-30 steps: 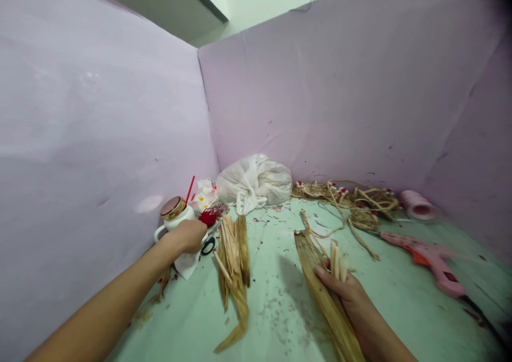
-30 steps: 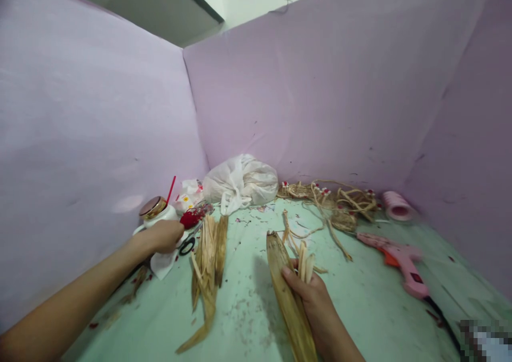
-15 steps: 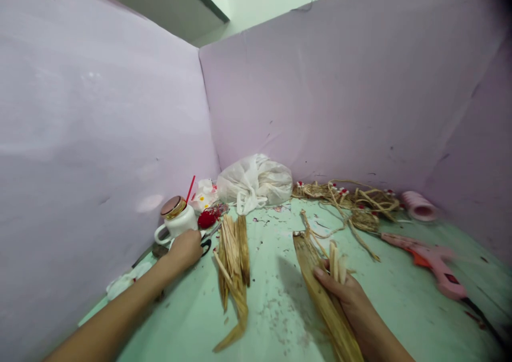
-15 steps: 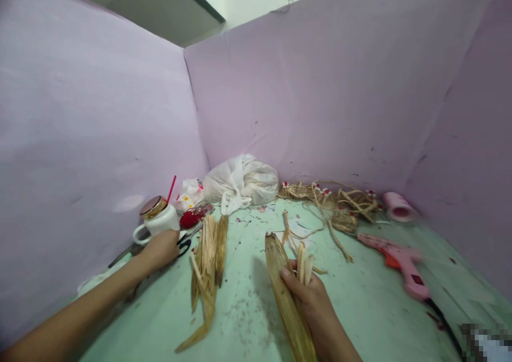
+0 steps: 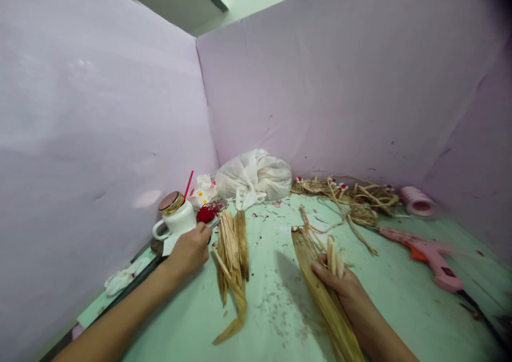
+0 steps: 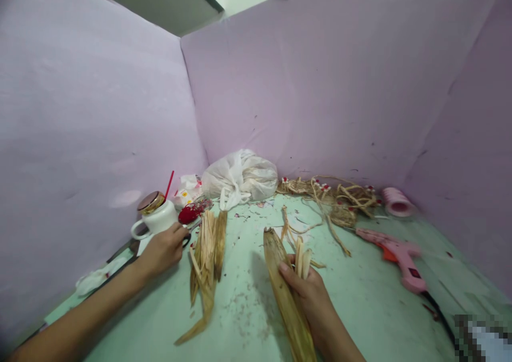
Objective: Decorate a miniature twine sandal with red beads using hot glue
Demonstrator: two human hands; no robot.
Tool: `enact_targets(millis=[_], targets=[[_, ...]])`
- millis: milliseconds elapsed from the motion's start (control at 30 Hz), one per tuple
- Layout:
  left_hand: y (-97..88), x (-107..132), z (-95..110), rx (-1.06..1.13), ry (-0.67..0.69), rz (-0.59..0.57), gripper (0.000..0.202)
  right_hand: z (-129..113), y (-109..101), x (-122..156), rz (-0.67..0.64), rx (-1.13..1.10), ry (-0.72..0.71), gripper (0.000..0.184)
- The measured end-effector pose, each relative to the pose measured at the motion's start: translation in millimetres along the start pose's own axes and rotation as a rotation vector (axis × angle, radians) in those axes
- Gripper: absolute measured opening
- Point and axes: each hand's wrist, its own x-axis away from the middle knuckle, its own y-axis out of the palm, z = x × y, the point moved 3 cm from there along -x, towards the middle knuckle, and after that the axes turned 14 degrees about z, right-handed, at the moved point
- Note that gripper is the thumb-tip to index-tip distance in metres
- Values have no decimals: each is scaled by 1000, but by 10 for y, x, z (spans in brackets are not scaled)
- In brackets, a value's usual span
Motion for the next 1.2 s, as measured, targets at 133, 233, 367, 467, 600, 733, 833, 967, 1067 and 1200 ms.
enact_targets(millis=[133,233,367,467,600,733,833,967,1067,1200], targets=[[122,-67,9,1,-50,-84,20,-26,16,22,16,-7,-23,38],[188,-89,-32,-16,-115,-103,18,-39,29,37,42,-12,-26,40],[153,-124,-82,30,-169,-80,15,-36,30,38,93,-15,-21,42],[41,-221,-215,93,-285,-10,18,-28,28,30,92,-6,-26,42],[-135,-398,-462,262,-446,81,17,-35,29,39,68,-6,-21,40],[-246,-463,-584,484,-578,146,19,-40,33,58,45,-13,0,40],[-254,-443,-600,601,-648,209,20,-33,33,55,24,-20,2,38],[-230,-395,-646,653,-720,288,18,-25,28,39,2,-13,-2,37],[-330,-330,-705,709,-749,331,16,-18,19,24,-7,-2,-5,35],[-667,-174,-766,861,-731,320,20,-10,9,21,6,-11,-5,36]])
